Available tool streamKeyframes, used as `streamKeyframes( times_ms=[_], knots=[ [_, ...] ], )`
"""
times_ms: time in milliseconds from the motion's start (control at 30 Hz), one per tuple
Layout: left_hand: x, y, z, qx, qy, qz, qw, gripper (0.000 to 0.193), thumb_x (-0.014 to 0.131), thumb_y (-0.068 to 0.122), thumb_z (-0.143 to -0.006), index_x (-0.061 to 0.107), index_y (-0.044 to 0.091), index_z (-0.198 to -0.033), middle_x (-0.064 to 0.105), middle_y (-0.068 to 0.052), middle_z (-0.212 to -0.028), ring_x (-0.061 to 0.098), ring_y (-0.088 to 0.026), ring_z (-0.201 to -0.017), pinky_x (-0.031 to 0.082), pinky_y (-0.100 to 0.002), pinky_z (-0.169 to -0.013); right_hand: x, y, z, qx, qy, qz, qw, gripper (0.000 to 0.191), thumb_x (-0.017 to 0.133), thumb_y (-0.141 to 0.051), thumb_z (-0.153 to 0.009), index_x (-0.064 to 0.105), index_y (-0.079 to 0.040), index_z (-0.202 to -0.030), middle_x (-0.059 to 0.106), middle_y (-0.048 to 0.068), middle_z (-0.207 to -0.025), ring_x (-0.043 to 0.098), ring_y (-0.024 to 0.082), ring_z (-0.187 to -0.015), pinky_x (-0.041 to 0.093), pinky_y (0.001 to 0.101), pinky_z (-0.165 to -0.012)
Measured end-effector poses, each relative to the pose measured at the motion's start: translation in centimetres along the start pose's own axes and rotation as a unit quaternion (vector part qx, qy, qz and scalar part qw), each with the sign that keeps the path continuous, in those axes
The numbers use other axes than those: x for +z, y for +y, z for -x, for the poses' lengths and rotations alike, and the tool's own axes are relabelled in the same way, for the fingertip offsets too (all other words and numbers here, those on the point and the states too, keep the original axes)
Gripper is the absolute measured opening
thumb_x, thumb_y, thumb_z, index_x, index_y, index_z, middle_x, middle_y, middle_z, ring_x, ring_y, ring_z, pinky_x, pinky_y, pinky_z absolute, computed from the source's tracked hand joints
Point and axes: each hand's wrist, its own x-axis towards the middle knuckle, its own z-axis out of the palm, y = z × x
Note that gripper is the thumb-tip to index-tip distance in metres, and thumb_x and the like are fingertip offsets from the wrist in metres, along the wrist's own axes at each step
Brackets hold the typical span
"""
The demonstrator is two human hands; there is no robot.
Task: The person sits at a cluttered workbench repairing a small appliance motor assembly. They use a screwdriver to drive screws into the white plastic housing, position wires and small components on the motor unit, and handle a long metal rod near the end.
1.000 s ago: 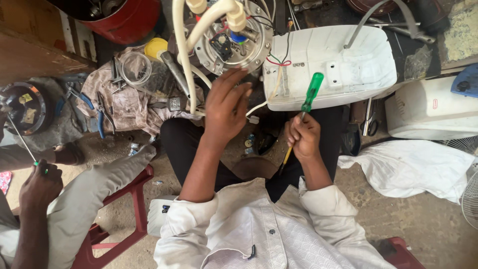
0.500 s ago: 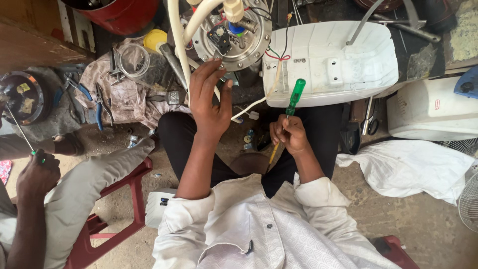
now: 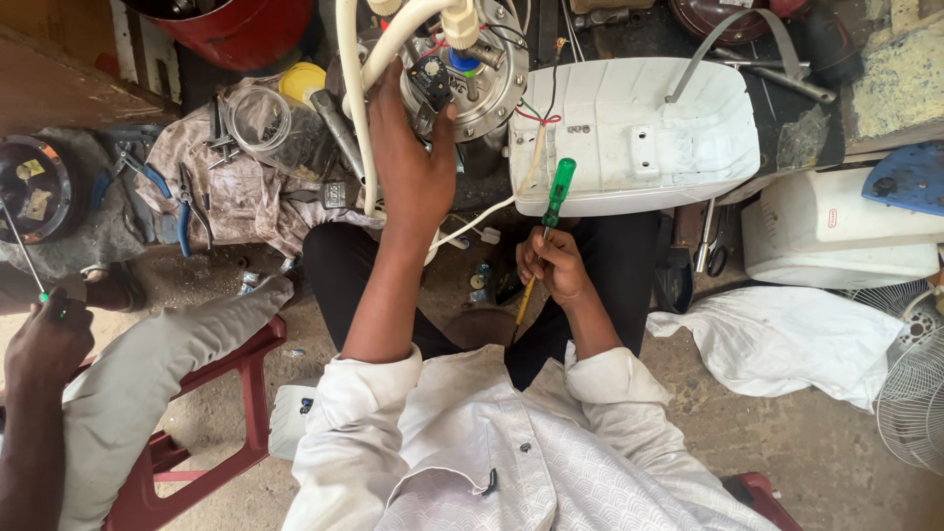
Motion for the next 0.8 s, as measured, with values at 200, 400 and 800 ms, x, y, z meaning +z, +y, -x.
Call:
streamKeyframes(
  times_ms=[200,400,800],
  knots=[
    [-0.7,0.8,-1.6,0.051,-0.01,-0.054,0.997,0.064,0.074,0.009,-0.103,0.037,-0.002,-0.154,0.048,-0.027,-0.152,0.046,-0.045,-0.146,0.039,-0.052,-0.123,0.6,-1.1,-0.8,-0.006,-0.006,0.006,1.0,0.045,0.066,-0.04,-0.102,0.059,-0.004,-0.076,0.043,0.004,-0.053,0.052,0.02,-0.056,0.045,0.0319,-0.052],
    [-1.6,3.2,-2.1,0.037,-0.023,-0.053,0.998,0.062,0.071,0.007,-0.104,0.036,-0.002,-0.154,0.046,-0.028,-0.153,0.046,-0.044,-0.147,0.044,-0.05,-0.12,1.0,-2.1,-1.6,-0.006,-0.007,0.013,1.0,0.044,0.065,-0.039,-0.103,0.059,-0.004,-0.077,0.044,0.005,-0.053,0.052,0.02,-0.054,0.046,0.0317,-0.052],
    [2.8,6.0,-4.1,0.213,-0.118,-0.084,0.966,0.039,0.072,0.001,-0.1,0.058,-0.004,-0.136,0.055,-0.019,-0.144,0.047,-0.037,-0.145,0.042,-0.05,-0.123,1.8,-4.0,-2.2,0.003,-0.001,0.003,1.0,0.042,0.064,-0.037,-0.103,0.059,-0.004,-0.078,0.043,0.004,-0.055,0.051,0.019,-0.056,0.045,0.0313,-0.055]
  ],
)
